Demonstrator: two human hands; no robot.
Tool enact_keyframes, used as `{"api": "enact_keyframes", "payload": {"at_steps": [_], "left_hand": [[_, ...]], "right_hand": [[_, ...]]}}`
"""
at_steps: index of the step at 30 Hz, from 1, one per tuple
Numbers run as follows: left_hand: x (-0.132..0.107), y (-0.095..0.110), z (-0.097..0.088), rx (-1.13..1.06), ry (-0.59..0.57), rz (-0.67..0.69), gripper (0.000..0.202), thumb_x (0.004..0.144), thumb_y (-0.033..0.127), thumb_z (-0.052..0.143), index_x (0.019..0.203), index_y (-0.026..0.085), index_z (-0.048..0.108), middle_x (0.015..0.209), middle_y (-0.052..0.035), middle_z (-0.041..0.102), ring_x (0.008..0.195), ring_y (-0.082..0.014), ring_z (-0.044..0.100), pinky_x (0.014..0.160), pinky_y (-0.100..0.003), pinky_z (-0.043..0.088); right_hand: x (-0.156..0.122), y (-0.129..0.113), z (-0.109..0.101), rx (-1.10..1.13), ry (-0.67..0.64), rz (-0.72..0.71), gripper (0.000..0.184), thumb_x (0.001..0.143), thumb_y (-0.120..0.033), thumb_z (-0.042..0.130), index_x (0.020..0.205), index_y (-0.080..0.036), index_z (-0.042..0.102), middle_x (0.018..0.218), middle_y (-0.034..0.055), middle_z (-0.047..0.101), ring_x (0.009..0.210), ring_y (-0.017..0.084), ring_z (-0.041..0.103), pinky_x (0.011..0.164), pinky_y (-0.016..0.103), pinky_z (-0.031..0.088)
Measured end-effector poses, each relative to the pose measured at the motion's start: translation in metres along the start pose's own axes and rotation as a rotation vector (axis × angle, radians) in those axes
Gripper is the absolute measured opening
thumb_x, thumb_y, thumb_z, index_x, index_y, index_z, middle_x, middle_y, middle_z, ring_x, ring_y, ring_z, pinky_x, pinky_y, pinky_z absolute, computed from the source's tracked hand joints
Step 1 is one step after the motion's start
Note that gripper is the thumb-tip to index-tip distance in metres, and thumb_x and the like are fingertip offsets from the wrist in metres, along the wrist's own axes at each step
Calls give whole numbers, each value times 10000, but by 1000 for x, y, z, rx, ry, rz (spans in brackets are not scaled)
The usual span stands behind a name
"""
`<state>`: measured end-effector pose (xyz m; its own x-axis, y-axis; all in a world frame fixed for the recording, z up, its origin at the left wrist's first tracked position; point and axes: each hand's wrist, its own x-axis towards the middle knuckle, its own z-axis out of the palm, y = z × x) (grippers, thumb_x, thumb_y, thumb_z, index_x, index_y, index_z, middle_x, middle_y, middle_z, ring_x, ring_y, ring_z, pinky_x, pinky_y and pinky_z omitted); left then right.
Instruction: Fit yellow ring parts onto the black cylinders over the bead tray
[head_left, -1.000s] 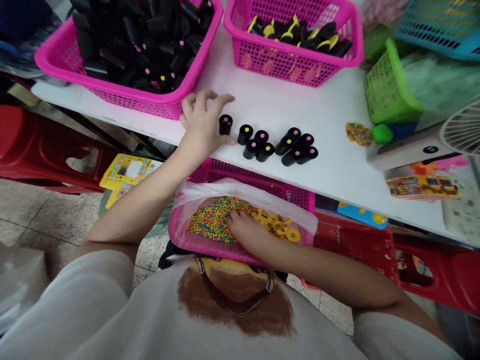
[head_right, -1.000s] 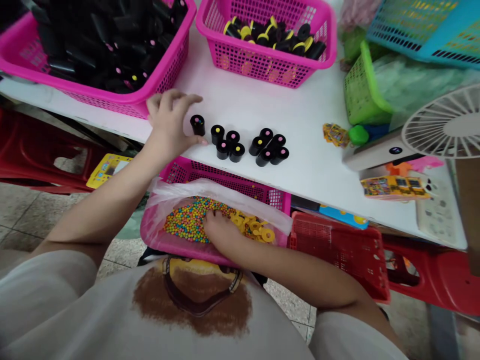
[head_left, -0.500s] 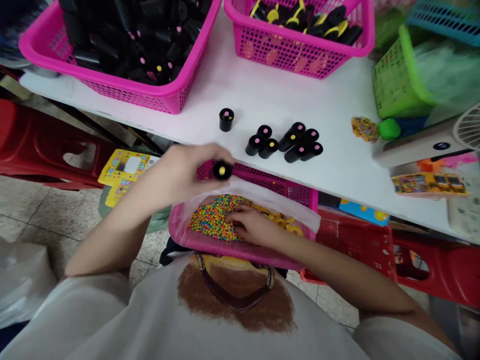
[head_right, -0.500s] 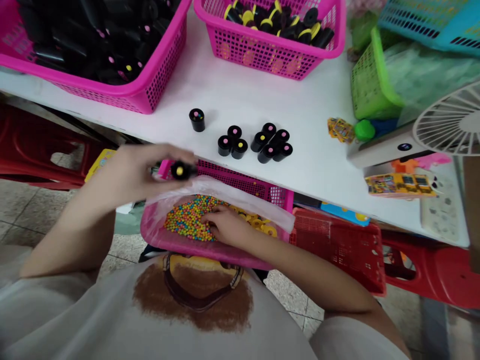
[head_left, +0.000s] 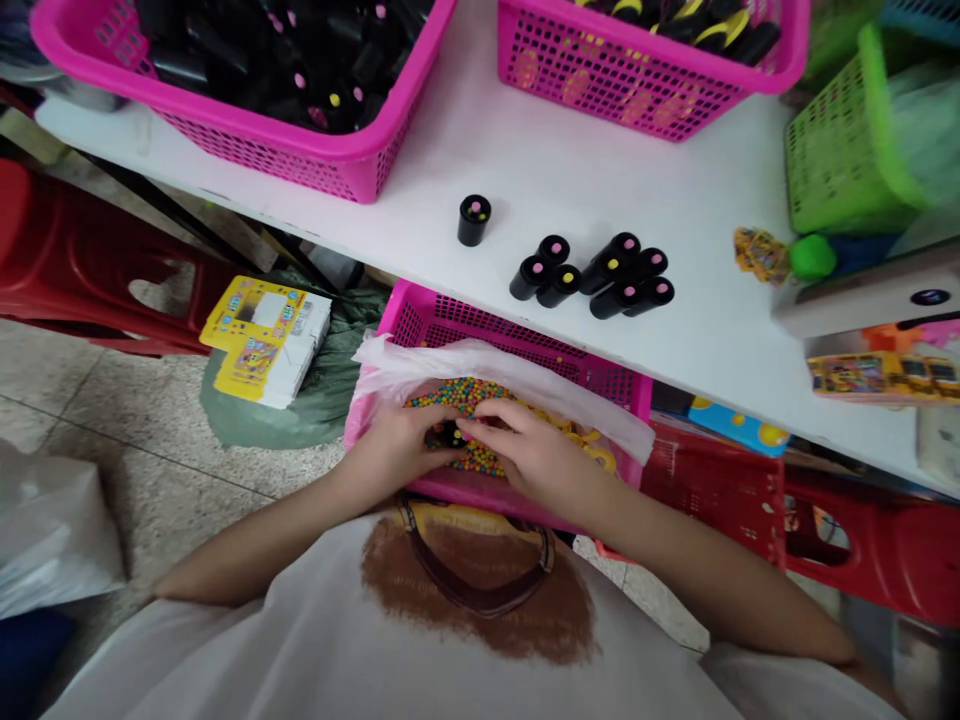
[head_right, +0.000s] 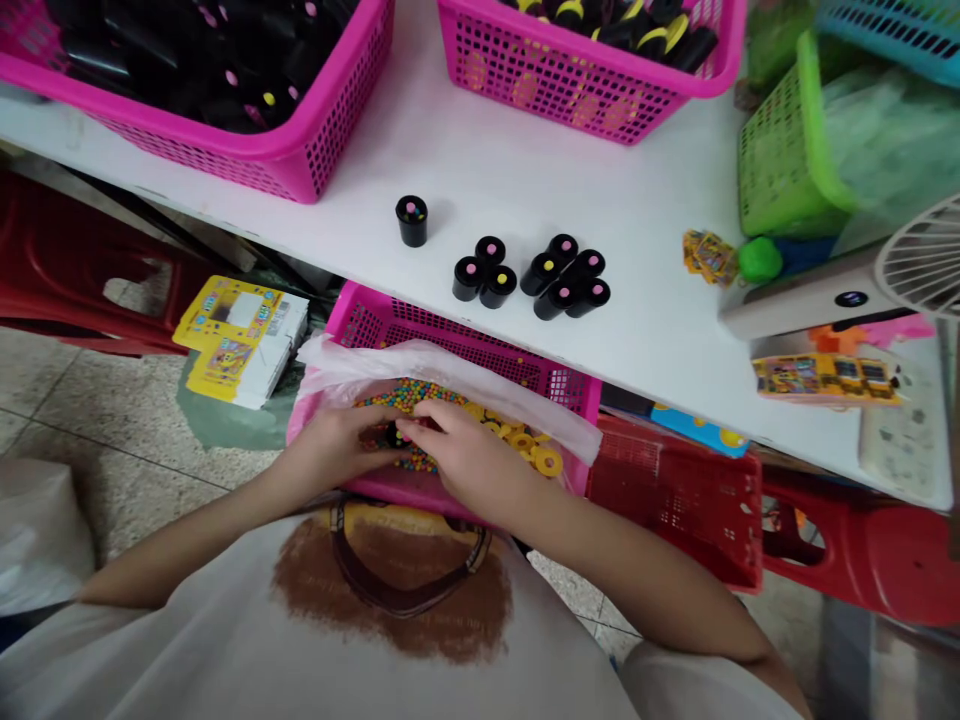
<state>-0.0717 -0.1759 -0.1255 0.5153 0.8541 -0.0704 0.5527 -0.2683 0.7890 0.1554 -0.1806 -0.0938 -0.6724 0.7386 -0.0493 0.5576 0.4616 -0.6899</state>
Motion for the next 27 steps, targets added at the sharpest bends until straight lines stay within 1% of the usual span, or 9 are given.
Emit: {"api": "enact_keyframes", "payload": {"at_steps": [4,9,12,15,17,20,23,25,27], "left_hand": [[1,-1,0,-3,-4,28,256,849,198,788,1101,192,739,977,-33,807,855,-220,777,792,-314,623],[1,-1,-1,-32,27,28,325,848,197,788,1169,212,738,1125,-47,804,1046,-244,771,919,-341,626],[0,6,-15,-84,23,51,293,852,197,789,1141,216,747,1079,-27,816,958,-207,783,869,-295,634],[6,18,-41,-108,119,39,283,856,264,807,1129,214,751,1066,-21,817,900,-174,776,840,-265,631],[19,24,-59,-71,242,39,295,854,306,816,1128,214,760,1100,-33,807,926,-173,765,850,-270,625],[54,25,-79,19,435,41,344,824,305,846,1149,222,771,1107,-38,798,933,-179,746,879,-307,611],[94,17,-88,54,525,-38,385,767,240,881,1135,212,770,1011,-28,801,846,-177,735,874,-342,603],[115,10,-89,51,528,-77,428,735,181,891,1134,223,743,968,-18,789,816,-180,725,868,-359,597],[127,4,-88,26,513,-82,554,714,139,897,1204,255,666,967,-10,767,817,-189,716,857,-372,593]], "right_hand": [[0,-5,0,-124,17,-35,379,1071,-151,391,1339,-160,658,1289,153,675,1275,258,618,1087,462,546],[-8,-6,-10,-201,134,-99,424,1040,-76,368,1337,-164,656,1286,131,686,1257,230,637,1069,413,561],[-12,-2,-16,-182,153,-63,447,983,-26,411,1314,-178,670,1307,119,686,1205,213,668,1016,383,590],[-6,2,-13,-301,25,51,444,924,8,481,1277,-161,692,1259,132,702,1131,252,687,967,427,606],[5,2,-5,-432,-155,111,408,924,18,494,1241,-128,705,1201,148,709,1112,279,683,956,445,603],[26,-1,11,-554,-379,161,344,969,0,468,1194,-81,716,1197,182,700,1157,297,666,940,405,606],[40,-5,25,-589,-424,192,356,992,-13,416,1191,-49,710,1194,220,691,1124,297,682,853,363,624],[43,-5,30,-595,-416,198,377,1000,-22,391,1215,-51,700,1242,233,671,1097,291,692,819,353,625],[45,-4,32,-590,-416,195,383,1009,-36,383,1223,-69,699,1302,231,646,1097,287,695,808,346,622]]}}
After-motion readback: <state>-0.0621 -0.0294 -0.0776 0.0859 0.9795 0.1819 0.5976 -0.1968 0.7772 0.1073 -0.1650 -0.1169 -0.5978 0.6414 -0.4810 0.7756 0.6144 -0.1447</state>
